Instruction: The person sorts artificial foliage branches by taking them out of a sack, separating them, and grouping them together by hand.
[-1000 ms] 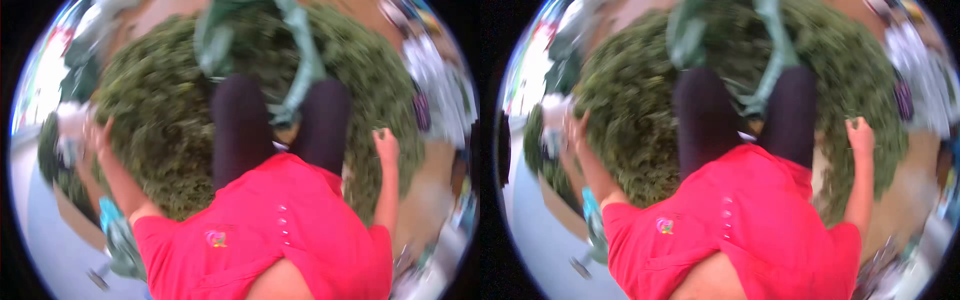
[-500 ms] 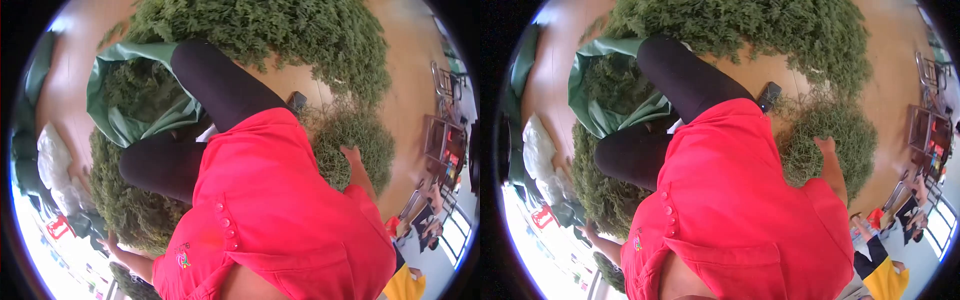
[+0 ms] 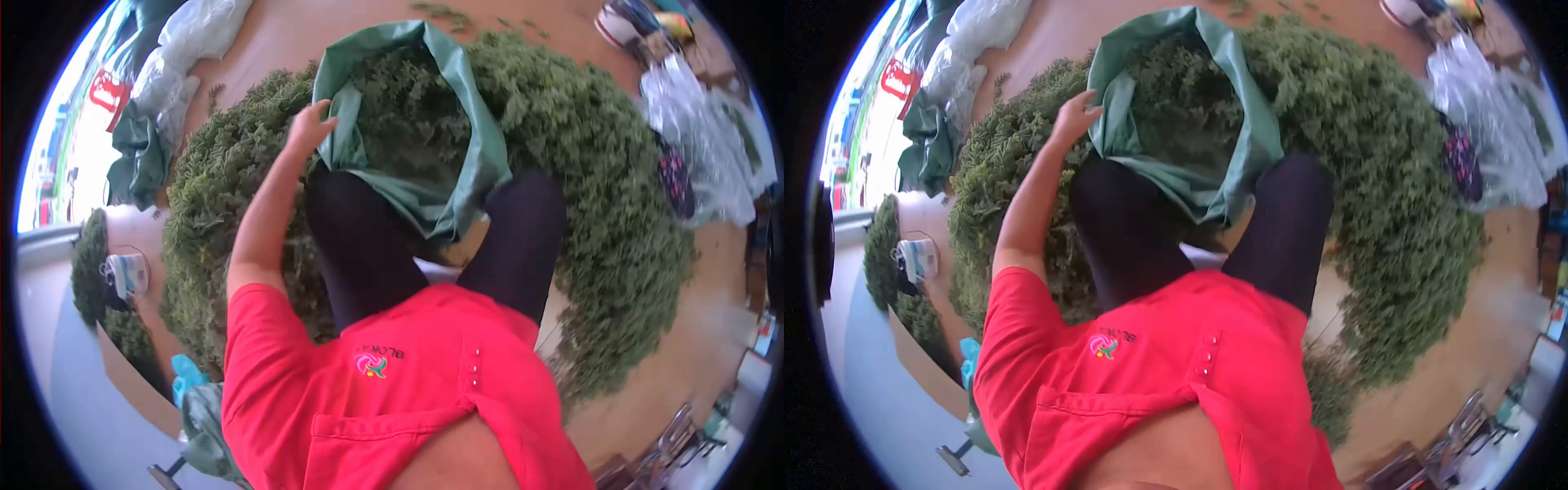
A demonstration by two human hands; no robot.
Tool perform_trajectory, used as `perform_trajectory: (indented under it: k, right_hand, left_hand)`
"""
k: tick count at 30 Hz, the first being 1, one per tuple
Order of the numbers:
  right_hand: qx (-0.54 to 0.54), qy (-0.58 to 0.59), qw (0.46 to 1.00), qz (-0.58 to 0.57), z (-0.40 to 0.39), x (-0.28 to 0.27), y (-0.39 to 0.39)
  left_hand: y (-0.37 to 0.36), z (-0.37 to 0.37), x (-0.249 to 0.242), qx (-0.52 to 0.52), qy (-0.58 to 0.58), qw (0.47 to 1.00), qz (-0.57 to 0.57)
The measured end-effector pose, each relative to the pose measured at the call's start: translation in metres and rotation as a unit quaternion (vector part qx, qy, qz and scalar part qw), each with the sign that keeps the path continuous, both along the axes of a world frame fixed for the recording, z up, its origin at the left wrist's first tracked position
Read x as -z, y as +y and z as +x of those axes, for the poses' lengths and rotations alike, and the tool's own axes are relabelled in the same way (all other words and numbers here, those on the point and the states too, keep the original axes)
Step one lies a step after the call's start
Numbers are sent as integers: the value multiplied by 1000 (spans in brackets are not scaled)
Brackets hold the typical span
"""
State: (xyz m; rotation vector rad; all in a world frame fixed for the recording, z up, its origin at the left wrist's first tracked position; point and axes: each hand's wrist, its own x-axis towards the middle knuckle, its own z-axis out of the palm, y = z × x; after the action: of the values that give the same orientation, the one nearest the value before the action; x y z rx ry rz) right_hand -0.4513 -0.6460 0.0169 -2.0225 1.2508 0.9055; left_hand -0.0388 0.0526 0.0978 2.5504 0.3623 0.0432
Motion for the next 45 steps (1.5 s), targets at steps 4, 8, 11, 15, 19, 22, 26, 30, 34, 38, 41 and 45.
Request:
perform_trajectory:
  k: [4,8,11,15,19,22,26,30,34,38,41,45]
  right_hand:
    - [21,-122,992,-28,137,-49,15]
    - [15,-411,909,72,347,-75,80]
    - [-248,-409,867,137,502,-89,182]
    - [-395,-446,796,109,641,-33,341]
    - [-439,-494,747,-63,723,49,427]
    - [-422,-373,826,1,759,77,416]
    - [-182,-475,847,151,736,-60,332]
    - [-1,-566,795,216,728,-133,239]
    - [-10,-607,755,248,721,-177,259]
    - [-351,-524,776,-13,787,-132,275]
    - [-547,-626,501,-242,735,-127,358]
    - [-696,-544,447,139,663,-86,446]
  left_hand:
    - [-5,60,78,-106,39,993,20]
    - [-21,91,123,-221,161,960,66]
    - [-11,105,149,-207,166,954,136]
    - [21,133,170,-280,210,937,14]
    - [43,135,200,-222,10,973,-64]
    - [-5,113,112,-143,-111,968,-174]
    - [-29,54,28,-49,-163,968,-184]
    - [-16,29,-41,-196,-325,913,-146]
    - [3,44,-85,-280,-354,883,-129]
    - [101,72,-40,-249,-103,960,76]
    - [85,82,-13,-173,-54,921,345]
    - [-6,106,17,120,-166,973,106]
